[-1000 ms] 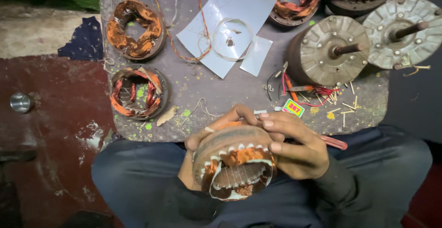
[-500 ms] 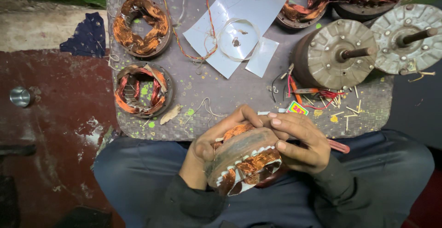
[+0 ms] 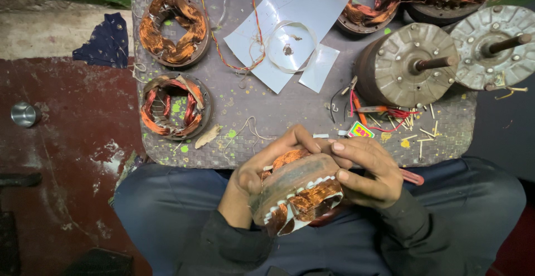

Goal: The person sits cross-legged and works on motor stators, adjusting copper windings and inserting white insulating tape into the slots. They use a matchstick to light a small flame and apply it to the windings, then continue arranging the coils and tape by hand.

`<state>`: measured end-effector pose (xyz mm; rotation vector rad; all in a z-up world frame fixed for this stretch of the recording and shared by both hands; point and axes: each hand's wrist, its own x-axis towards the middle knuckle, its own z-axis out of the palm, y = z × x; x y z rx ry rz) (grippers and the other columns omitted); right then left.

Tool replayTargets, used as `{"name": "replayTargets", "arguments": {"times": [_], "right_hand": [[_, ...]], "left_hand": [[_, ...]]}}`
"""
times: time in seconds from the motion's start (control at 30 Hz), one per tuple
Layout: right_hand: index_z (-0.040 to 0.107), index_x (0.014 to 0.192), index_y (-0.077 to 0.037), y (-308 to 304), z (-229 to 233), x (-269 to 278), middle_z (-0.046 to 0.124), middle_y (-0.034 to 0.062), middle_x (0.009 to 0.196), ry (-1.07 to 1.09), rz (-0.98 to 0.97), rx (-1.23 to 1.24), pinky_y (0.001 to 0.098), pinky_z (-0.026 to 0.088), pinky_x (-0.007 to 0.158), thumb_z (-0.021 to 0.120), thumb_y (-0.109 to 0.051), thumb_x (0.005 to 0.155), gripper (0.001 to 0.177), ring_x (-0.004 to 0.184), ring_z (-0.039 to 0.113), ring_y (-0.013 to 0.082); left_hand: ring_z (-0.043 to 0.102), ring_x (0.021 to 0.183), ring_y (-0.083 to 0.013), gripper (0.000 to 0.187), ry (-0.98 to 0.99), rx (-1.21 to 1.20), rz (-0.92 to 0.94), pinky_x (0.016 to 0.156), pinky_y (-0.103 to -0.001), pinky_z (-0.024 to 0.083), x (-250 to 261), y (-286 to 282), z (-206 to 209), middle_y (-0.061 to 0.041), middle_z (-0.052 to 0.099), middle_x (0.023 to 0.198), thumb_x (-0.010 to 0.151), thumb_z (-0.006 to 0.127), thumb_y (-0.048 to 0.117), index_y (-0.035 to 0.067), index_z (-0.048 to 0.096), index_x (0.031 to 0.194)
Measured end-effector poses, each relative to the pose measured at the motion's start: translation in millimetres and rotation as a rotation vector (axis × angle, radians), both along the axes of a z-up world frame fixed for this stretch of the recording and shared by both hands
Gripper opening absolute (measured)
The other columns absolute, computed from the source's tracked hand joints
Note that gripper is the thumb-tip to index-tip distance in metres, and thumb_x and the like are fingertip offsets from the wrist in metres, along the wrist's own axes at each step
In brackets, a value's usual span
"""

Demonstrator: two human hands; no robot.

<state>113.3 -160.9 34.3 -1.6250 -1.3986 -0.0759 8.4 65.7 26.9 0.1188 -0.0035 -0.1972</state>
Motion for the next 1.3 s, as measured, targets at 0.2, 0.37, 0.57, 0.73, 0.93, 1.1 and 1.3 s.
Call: {"name": "replayTargets", "arguments": {"times": [0.2, 0.37, 0.57, 0.73, 0.93, 1.1, 1.3], "right_hand": [[0.059, 0.126, -0.014, -2, -2, 0, 0.060, 0.0202, 0.136, 0.000, -0.041, -0.030, 0.0509, 0.057, 0.092, 0.082, -0.003, 0.077, 0.055, 0.114, 0.069, 0.0417], [0.061, 0.128, -0.015, 0, -6, -3, 0.061, 0.0192, 0.137, 0.030, -0.110, -0.017, 0.0474, 0.057, 0.095, 0.083, -0.001, 0.080, 0.054, 0.115, 0.069, 0.0385], [0.058, 0.133, -0.007, 11, -13, -5, 0.060, 0.0218, 0.141, 0.292, -0.321, -0.094, 0.0392, 0.053, 0.106, 0.083, -0.005, 0.078, 0.061, 0.127, 0.064, 0.0348], [0.053, 0.146, 0.000, 20, -34, -10, 0.057, 0.0135, 0.135, 1.015, -0.348, -0.024, 0.0324, 0.054, 0.094, 0.074, 0.002, 0.085, 0.064, 0.112, 0.063, 0.0210], [0.040, 0.155, 0.001, 23, -35, -24, 0.065, 0.0153, 0.133, 1.549, -0.168, -0.029, 0.0340, 0.052, 0.079, 0.059, -0.015, 0.101, 0.060, 0.094, 0.068, 0.0269], [0.036, 0.156, 0.003, 30, -24, -15, 0.060, 0.0157, 0.142, 1.715, -0.139, 0.262, 0.0392, 0.052, 0.101, 0.053, -0.025, 0.104, 0.062, 0.123, 0.063, 0.0229], [0.044, 0.157, 0.001, 27, -30, -7, 0.059, 0.0149, 0.141, 1.496, -0.281, 0.163, 0.0385, 0.049, 0.100, 0.058, -0.021, 0.104, 0.059, 0.118, 0.058, 0.0218]], "left_hand": [[0.059, 0.124, -0.0392, 0.091, -0.011, 0.007, -0.019, 0.106, -0.052, 0.052, 0, 0, -5, -0.027, 0.053, 0.135, 0.082, 0.079, 0.049, -0.001, 0.036, 0.144], [0.059, 0.123, -0.0397, 0.092, -0.012, 0.031, -0.050, 0.106, -0.053, 0.051, -3, 0, -4, -0.027, 0.053, 0.135, 0.080, 0.080, 0.050, 0.000, 0.036, 0.144], [0.055, 0.134, -0.0424, 0.091, -0.051, 0.057, 0.139, 0.114, -0.055, 0.048, 19, -14, -2, -0.030, 0.051, 0.144, 0.087, 0.071, 0.058, 0.002, 0.037, 0.150], [0.046, 0.141, -0.0400, 0.088, 0.154, 0.113, 0.377, 0.118, -0.055, 0.041, 22, -15, -13, -0.024, 0.047, 0.151, 0.092, 0.056, 0.066, 0.004, 0.041, 0.152], [0.045, 0.136, -0.0343, 0.085, 0.402, 0.133, 0.559, 0.115, -0.053, 0.038, 20, -22, -33, -0.018, 0.045, 0.148, 0.093, 0.055, 0.062, 0.005, 0.040, 0.154], [0.038, 0.151, -0.0303, 0.078, 0.196, 0.422, 0.574, 0.129, -0.050, 0.031, 26, -24, -13, -0.010, 0.041, 0.163, 0.087, 0.062, 0.041, 0.008, 0.040, 0.154], [0.040, 0.149, -0.0288, 0.064, 0.411, 0.433, 0.606, 0.125, -0.051, 0.031, 31, -28, -18, -0.015, 0.045, 0.157, 0.100, 0.040, 0.041, 0.002, 0.044, 0.150]]}}
